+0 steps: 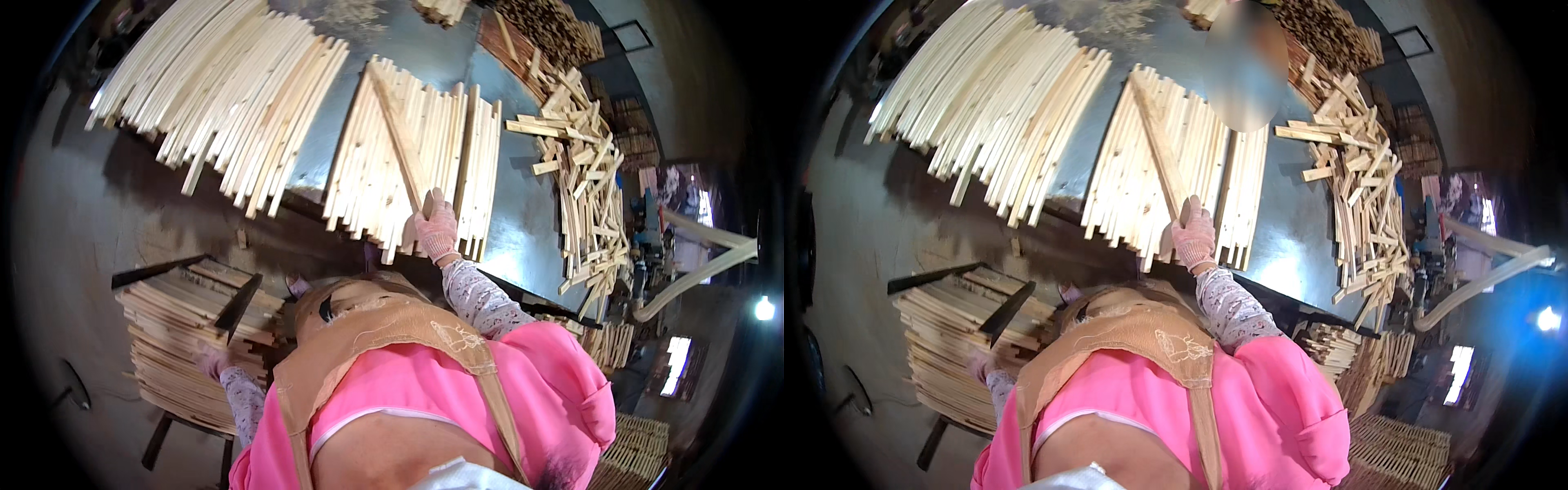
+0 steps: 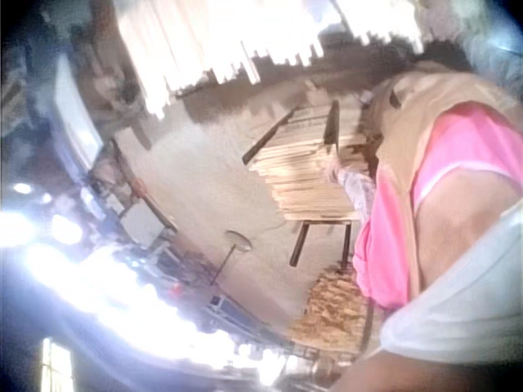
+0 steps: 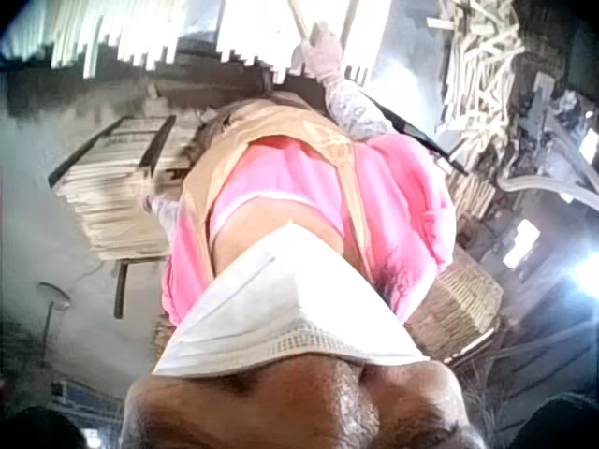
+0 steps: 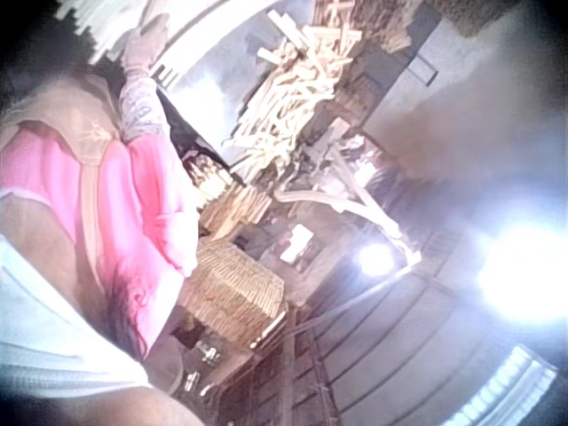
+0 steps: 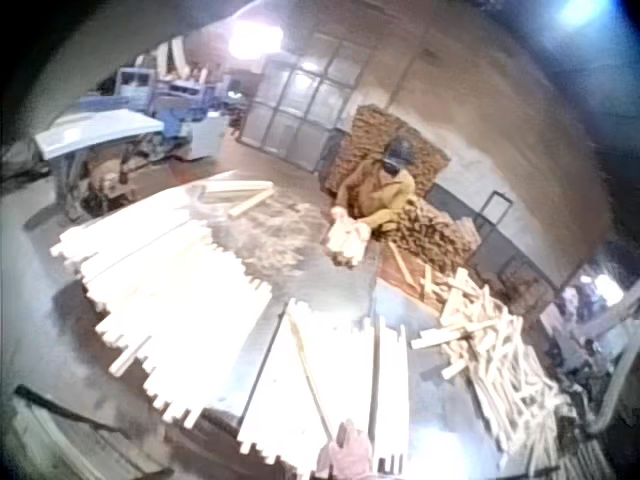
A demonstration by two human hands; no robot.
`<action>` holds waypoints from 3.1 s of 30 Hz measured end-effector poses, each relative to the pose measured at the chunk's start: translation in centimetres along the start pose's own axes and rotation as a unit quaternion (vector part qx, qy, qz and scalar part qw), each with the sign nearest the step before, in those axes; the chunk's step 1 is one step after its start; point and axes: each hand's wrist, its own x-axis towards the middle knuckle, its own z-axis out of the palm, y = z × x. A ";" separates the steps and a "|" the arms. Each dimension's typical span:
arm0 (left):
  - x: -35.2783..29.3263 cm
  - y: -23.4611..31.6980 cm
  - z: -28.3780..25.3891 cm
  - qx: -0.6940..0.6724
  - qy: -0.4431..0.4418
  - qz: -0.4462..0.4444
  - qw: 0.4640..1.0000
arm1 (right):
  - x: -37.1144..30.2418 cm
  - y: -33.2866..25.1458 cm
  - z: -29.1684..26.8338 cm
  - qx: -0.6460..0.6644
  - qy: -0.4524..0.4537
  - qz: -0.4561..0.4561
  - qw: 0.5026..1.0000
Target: The person sorts and stacks thin wooden slats on a large metal table. They pick up individual pieces from a disorganized pile, align them, and place them into a neat stack.
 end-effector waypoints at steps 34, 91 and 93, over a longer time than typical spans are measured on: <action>-19.4 64.0 -0.1 -0.173 -0.372 0.451 0.792 | 17.9 17.1 -5.0 0.193 -0.060 0.048 0.978; 45.6 77.8 -12.2 0.094 -0.082 0.316 0.940 | 19.4 -46.9 8.6 0.054 -0.357 -0.199 0.911; 43.4 79.6 -13.2 0.072 -0.060 0.362 0.928 | 19.9 -47.2 6.4 0.072 -0.390 -0.156 0.905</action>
